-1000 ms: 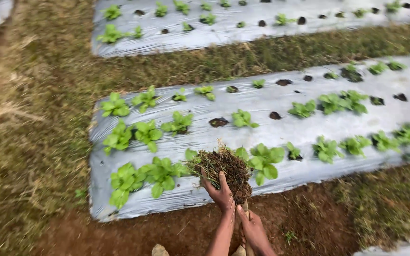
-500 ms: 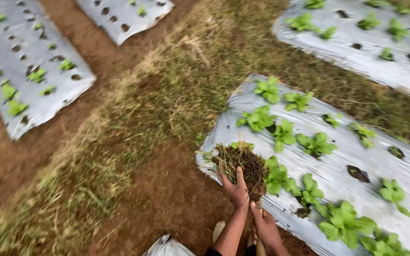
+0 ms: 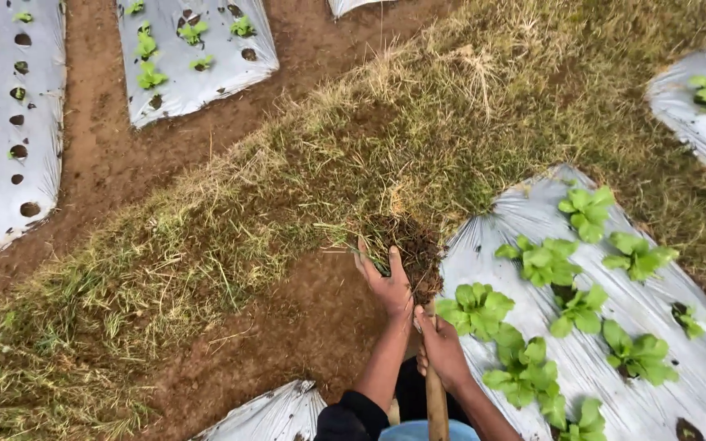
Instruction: The person uses a hoe to loosen soil and uproot weeds between rows of plants in a garden bed covered with plastic mulch. They gather the removed weeds by hand and discard them away from the planting area.
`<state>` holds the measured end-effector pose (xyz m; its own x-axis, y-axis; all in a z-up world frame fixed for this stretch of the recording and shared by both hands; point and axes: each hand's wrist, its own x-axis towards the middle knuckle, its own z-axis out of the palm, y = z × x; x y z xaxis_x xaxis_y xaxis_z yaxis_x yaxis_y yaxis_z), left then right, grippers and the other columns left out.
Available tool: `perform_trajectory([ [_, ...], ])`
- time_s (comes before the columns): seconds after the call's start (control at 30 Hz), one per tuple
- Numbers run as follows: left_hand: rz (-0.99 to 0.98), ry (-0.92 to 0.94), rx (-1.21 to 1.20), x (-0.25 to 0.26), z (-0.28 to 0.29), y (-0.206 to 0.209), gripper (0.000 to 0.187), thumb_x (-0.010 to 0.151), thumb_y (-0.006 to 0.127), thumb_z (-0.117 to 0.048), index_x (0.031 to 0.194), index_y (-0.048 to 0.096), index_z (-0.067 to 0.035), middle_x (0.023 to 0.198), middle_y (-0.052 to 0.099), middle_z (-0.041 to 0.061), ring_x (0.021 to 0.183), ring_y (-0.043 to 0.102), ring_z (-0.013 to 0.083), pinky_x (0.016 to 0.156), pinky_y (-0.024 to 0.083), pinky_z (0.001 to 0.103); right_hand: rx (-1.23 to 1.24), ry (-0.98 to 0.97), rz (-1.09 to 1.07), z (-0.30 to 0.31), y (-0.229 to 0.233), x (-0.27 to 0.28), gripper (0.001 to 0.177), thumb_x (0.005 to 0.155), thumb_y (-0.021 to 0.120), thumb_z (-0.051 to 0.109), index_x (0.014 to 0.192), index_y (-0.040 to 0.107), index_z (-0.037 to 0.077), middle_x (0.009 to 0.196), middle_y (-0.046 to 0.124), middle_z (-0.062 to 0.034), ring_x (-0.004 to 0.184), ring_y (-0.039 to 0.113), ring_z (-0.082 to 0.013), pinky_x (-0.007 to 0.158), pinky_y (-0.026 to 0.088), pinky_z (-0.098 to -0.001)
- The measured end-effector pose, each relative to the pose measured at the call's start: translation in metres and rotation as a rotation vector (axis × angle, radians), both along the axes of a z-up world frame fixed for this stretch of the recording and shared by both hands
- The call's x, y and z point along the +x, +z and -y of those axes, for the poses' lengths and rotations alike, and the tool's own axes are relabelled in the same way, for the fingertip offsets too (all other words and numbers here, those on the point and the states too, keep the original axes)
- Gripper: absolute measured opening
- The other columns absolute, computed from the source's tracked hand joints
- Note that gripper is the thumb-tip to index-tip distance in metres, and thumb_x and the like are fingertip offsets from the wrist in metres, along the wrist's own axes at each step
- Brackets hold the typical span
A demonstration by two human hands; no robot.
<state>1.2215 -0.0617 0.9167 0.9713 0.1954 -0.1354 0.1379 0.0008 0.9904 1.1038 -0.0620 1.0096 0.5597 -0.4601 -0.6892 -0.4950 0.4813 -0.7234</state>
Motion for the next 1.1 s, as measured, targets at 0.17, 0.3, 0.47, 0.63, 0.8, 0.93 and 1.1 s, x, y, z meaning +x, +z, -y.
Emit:
perform_trajectory([
  [0.17,-0.163,-0.002,0.017,0.084,0.064,0.014,0.082,0.086,0.061,-0.056,0.159,0.03,-0.031,0.172,0.012,0.01,0.156,0.015,0.0395,0.117,0.028,0.068,-0.015,0.004,-0.039,0.067,0.005,0.082,0.045,0.099,0.064,0.041,0.077,0.045,0.005,0.044,0.038,-0.0101,0.029,0.036,-0.0205,0.028,0.035,-0.0347],
  [0.3,-0.187,-0.006,0.035,0.14,0.118,0.002,0.098,0.086,0.059,-0.059,0.162,0.016,-0.015,0.172,0.011,0.01,0.155,0.021,0.0351,0.123,0.028,0.058,-0.036,0.073,-0.094,0.119,0.013,0.133,0.043,0.098,0.063,0.046,0.095,0.058,0.004,0.046,0.046,-0.006,0.032,0.04,-0.0175,0.033,0.039,-0.0319],
  [0.47,-0.308,-0.063,-0.063,0.207,0.178,0.025,0.104,0.083,0.058,-0.064,0.163,0.014,-0.016,0.173,0.003,0.008,0.157,0.014,0.0364,0.125,0.019,0.059,-0.063,0.05,-0.123,0.173,0.027,0.198,0.038,0.101,0.059,0.045,0.095,0.057,0.008,0.057,0.049,-0.0034,0.042,0.043,-0.0158,0.038,0.04,-0.0307],
  [0.63,-0.303,-0.099,-0.111,0.278,0.234,0.038,0.103,0.084,0.06,-0.061,0.163,0.014,-0.013,0.173,0.003,0.008,0.156,0.017,0.0348,0.127,0.018,0.052,-0.048,-0.082,-0.002,0.214,0.044,0.267,0.041,0.101,0.062,0.041,0.082,0.047,0.008,0.049,0.043,-0.0064,0.035,0.038,-0.0169,0.033,0.037,-0.0324],
  [0.8,-0.126,-0.166,-0.145,0.373,0.301,0.04,0.099,0.086,0.062,-0.058,0.162,0.019,-0.01,0.171,0.009,0.015,0.156,0.017,0.0365,0.124,0.025,0.051,-0.092,-0.137,-0.007,0.266,0.052,0.358,0.036,0.101,0.063,0.038,0.083,0.05,0.01,0.053,0.045,-0.0015,0.038,0.04,-0.0158,0.035,0.036,-0.0305],
  [0.93,-0.109,-0.238,-0.204,0.443,0.346,0.073,0.092,0.098,0.071,-0.047,0.16,0.023,0.001,0.165,0.016,0.028,0.152,0.017,0.0491,0.124,0.017,0.067,-0.143,-0.145,0.067,0.307,0.052,0.432,0.039,0.104,0.058,0.038,0.096,0.056,0.0,0.055,0.05,-0.0058,0.039,0.051,-0.0167,0.033,0.047,-0.0309],
  [1.1,-0.053,-0.33,-0.22,0.538,0.411,0.072,0.077,0.101,0.068,-0.041,0.161,0.029,-0.012,0.165,0.022,0.018,0.154,0.02,0.0406,0.123,0.019,0.065,-0.251,-0.209,0.091,0.377,0.024,0.521,0.026,0.104,0.057,0.027,0.098,0.056,0.002,0.057,0.054,-0.0051,0.039,0.054,-0.0164,0.033,0.049,-0.0288],
])
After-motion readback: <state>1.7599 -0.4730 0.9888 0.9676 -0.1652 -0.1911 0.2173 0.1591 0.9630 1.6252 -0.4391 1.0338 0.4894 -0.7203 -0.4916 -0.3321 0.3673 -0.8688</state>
